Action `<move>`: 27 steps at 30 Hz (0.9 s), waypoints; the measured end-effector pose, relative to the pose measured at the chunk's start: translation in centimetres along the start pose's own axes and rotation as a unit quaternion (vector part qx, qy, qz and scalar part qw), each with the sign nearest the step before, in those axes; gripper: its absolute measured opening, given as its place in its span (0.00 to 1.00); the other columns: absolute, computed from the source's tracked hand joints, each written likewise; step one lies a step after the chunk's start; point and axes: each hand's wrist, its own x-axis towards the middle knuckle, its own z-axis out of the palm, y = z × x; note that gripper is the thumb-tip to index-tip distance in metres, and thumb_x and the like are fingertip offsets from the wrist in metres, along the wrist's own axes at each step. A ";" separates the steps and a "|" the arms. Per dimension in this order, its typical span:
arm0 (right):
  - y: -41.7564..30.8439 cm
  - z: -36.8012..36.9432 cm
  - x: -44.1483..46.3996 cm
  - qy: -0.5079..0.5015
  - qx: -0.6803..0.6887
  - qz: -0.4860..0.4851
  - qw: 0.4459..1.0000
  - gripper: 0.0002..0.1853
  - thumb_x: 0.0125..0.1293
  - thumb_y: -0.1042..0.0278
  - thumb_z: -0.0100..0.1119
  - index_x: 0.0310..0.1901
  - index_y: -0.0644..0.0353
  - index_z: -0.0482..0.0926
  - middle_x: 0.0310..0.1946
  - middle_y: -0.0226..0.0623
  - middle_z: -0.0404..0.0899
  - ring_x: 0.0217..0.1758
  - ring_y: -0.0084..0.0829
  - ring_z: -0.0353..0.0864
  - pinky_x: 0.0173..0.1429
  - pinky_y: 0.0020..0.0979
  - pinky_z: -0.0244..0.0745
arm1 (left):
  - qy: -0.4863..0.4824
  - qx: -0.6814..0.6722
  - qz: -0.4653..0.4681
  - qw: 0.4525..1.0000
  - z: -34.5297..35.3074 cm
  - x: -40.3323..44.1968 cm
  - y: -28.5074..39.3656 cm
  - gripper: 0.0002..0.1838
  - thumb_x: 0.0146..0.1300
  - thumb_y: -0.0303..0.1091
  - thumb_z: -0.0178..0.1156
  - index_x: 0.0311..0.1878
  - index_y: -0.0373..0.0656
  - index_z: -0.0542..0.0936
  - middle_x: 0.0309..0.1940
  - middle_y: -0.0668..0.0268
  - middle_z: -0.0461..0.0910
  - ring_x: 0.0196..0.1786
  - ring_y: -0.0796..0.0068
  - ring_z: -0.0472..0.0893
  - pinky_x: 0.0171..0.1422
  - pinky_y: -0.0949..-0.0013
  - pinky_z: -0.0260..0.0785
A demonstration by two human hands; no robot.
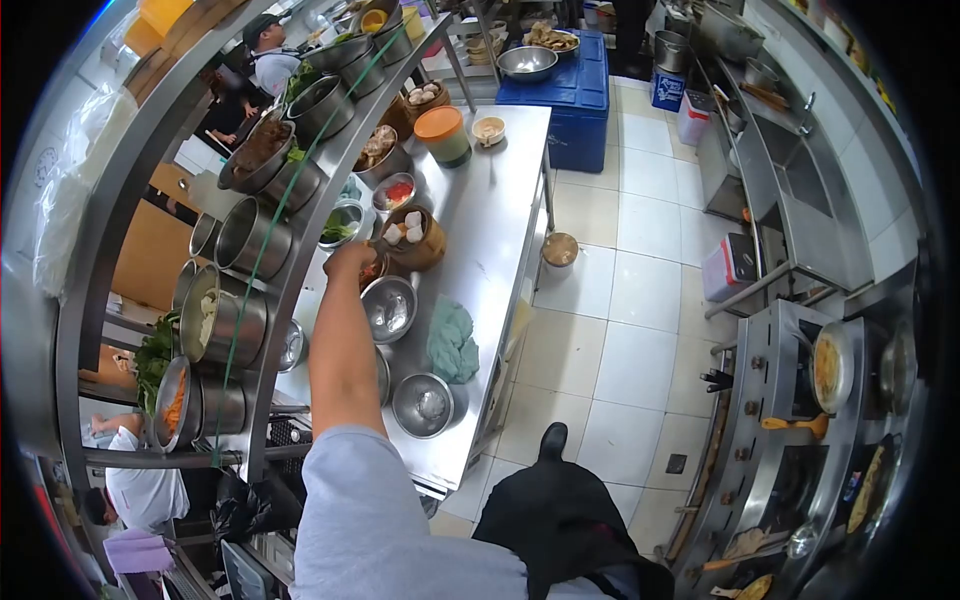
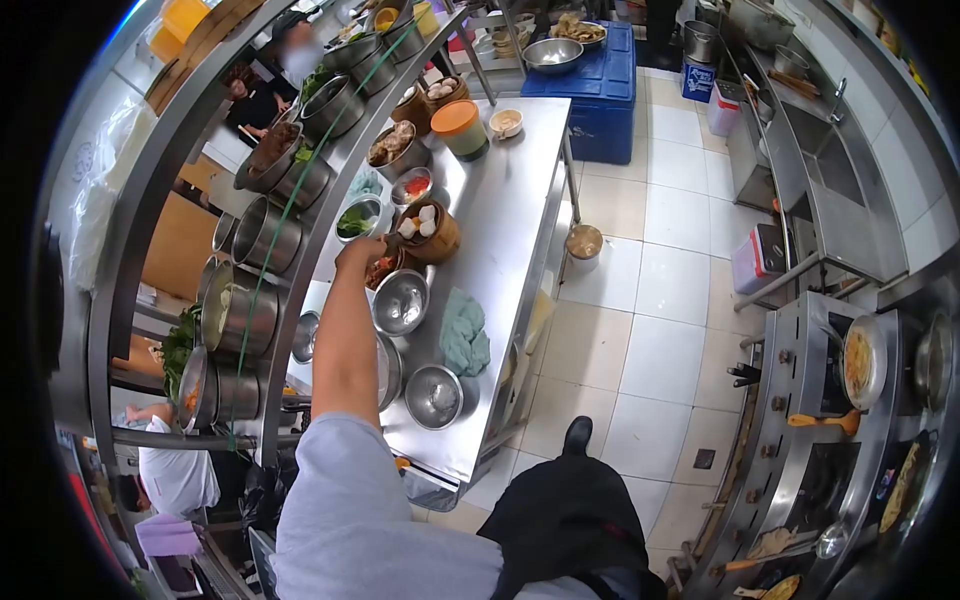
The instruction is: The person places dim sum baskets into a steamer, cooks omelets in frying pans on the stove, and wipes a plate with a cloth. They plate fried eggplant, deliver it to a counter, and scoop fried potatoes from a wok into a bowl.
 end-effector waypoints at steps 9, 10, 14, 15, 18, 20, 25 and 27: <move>-7.4 2.1 1.1 -0.069 0.042 -0.001 0.997 0.16 0.69 0.57 0.59 0.39 0.62 0.88 0.36 0.44 0.87 0.38 0.46 0.86 0.45 0.44 0.80 | -0.080 0.071 -0.040 0.993 -2.9 0.3 4.2 0.24 0.61 0.55 0.56 0.50 0.49 0.84 0.43 0.65 0.86 0.46 0.67 0.86 0.51 0.63 0.75; -7.9 2.5 0.9 -0.076 0.057 0.007 0.995 0.16 0.68 0.58 0.59 0.39 0.62 0.88 0.36 0.45 0.87 0.38 0.45 0.86 0.45 0.43 0.80 | -0.067 0.076 -0.053 0.993 -2.4 1.2 3.9 0.23 0.60 0.52 0.57 0.51 0.49 0.84 0.46 0.65 0.86 0.49 0.66 0.85 0.53 0.62 0.75; -8.1 4.3 -1.8 -0.107 0.113 0.047 0.987 0.15 0.68 0.60 0.58 0.40 0.63 0.88 0.36 0.46 0.87 0.38 0.44 0.86 0.45 0.41 0.80 | 0.028 0.047 -0.021 0.998 -3.7 -2.7 4.2 0.22 0.58 0.44 0.61 0.55 0.50 0.84 0.57 0.62 0.82 0.59 0.58 0.82 0.59 0.55 0.75; -7.5 5.7 -3.3 -0.122 0.169 0.146 0.967 0.16 0.68 0.61 0.57 0.42 0.66 0.87 0.38 0.48 0.87 0.39 0.44 0.86 0.47 0.38 0.80 | 0.063 0.041 0.000 0.997 -3.9 -4.0 4.3 0.20 0.57 0.42 0.61 0.51 0.48 0.86 0.56 0.59 0.83 0.57 0.56 0.83 0.56 0.55 0.77; -4.7 11.3 -4.7 -0.179 0.138 0.099 0.969 0.15 0.73 0.62 0.56 0.48 0.66 0.83 0.44 0.42 0.82 0.42 0.36 0.82 0.47 0.33 0.76 | 0.116 0.029 0.046 0.992 -4.3 -8.0 4.9 0.20 0.57 0.44 0.62 0.50 0.44 0.85 0.54 0.54 0.83 0.56 0.55 0.84 0.57 0.55 0.77; -4.6 14.2 -6.5 -0.207 0.126 0.071 0.968 0.15 0.75 0.62 0.55 0.52 0.66 0.81 0.47 0.39 0.80 0.44 0.32 0.79 0.47 0.31 0.74 | 0.145 0.053 0.094 0.984 -3.9 -11.1 4.8 0.21 0.58 0.46 0.62 0.49 0.43 0.85 0.52 0.53 0.84 0.55 0.54 0.84 0.56 0.56 0.77; -14.3 16.0 -7.4 -0.235 0.329 0.055 0.913 0.11 0.71 0.66 0.58 0.47 0.64 0.81 0.39 0.36 0.76 0.36 0.29 0.73 0.42 0.30 0.70 | 0.184 0.111 0.220 0.951 0.4 -15.1 4.9 0.23 0.57 0.49 0.63 0.47 0.39 0.85 0.47 0.53 0.86 0.52 0.54 0.85 0.54 0.57 0.77; -18.1 15.6 -7.1 -0.260 0.346 0.034 0.901 0.10 0.70 0.67 0.57 0.47 0.64 0.81 0.39 0.35 0.76 0.37 0.28 0.73 0.42 0.29 0.70 | 0.138 0.118 0.223 0.958 1.7 -16.1 5.5 0.23 0.57 0.48 0.63 0.47 0.39 0.85 0.46 0.52 0.86 0.52 0.55 0.85 0.53 0.58 0.77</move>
